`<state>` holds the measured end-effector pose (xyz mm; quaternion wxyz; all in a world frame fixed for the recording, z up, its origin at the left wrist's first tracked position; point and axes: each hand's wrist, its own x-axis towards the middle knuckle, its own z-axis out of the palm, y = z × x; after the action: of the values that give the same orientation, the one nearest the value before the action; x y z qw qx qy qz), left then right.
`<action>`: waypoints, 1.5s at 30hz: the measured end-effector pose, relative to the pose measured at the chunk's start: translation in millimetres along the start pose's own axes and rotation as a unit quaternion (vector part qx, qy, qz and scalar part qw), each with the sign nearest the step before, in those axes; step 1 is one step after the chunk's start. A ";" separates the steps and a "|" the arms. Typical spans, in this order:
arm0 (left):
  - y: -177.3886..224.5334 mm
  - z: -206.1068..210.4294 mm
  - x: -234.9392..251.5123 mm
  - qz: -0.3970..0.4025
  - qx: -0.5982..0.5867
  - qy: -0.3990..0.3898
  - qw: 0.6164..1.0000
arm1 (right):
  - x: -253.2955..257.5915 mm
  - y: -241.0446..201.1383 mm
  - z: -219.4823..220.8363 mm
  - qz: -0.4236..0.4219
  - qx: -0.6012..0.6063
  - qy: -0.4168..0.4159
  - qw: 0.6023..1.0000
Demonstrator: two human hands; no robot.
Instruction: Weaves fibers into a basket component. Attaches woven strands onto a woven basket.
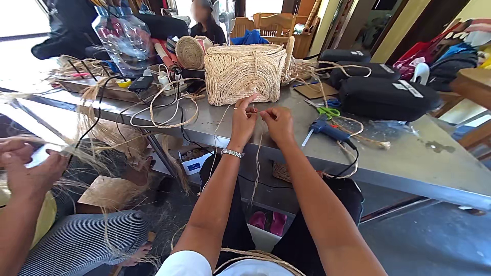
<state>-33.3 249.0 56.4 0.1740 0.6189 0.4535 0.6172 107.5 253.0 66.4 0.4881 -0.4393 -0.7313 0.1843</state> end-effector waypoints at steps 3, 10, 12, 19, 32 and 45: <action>-0.5 0.2 -0.1 -0.004 0.011 0.011 1.000 | 2.0 3.4 0.4 -0.002 0.014 -0.025 1.000; -2.6 -1.7 0.4 -0.031 -0.064 0.012 0.997 | 2.9 0.8 0.2 0.013 -0.012 -0.063 0.998; -4.1 -1.6 1.0 -0.039 -0.100 0.011 0.994 | 3.3 1.2 0.7 0.017 -0.016 -0.065 0.998; -7.4 -0.9 1.0 -0.039 -0.155 0.006 0.987 | 0.6 -2.6 0.6 0.013 -0.037 -0.069 0.997; -8.6 -2.1 0.4 -0.033 -0.147 0.013 0.988 | -0.7 -1.9 1.5 -0.005 -0.013 0.001 1.000; -6.6 -1.2 -0.2 -0.008 -0.136 -0.018 0.991 | -4.3 -7.3 1.3 0.019 -0.009 0.020 1.000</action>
<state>-36.7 251.8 51.3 0.2695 0.5969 0.3673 0.6604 103.6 245.7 68.6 0.4947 -0.4615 -0.7145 0.1781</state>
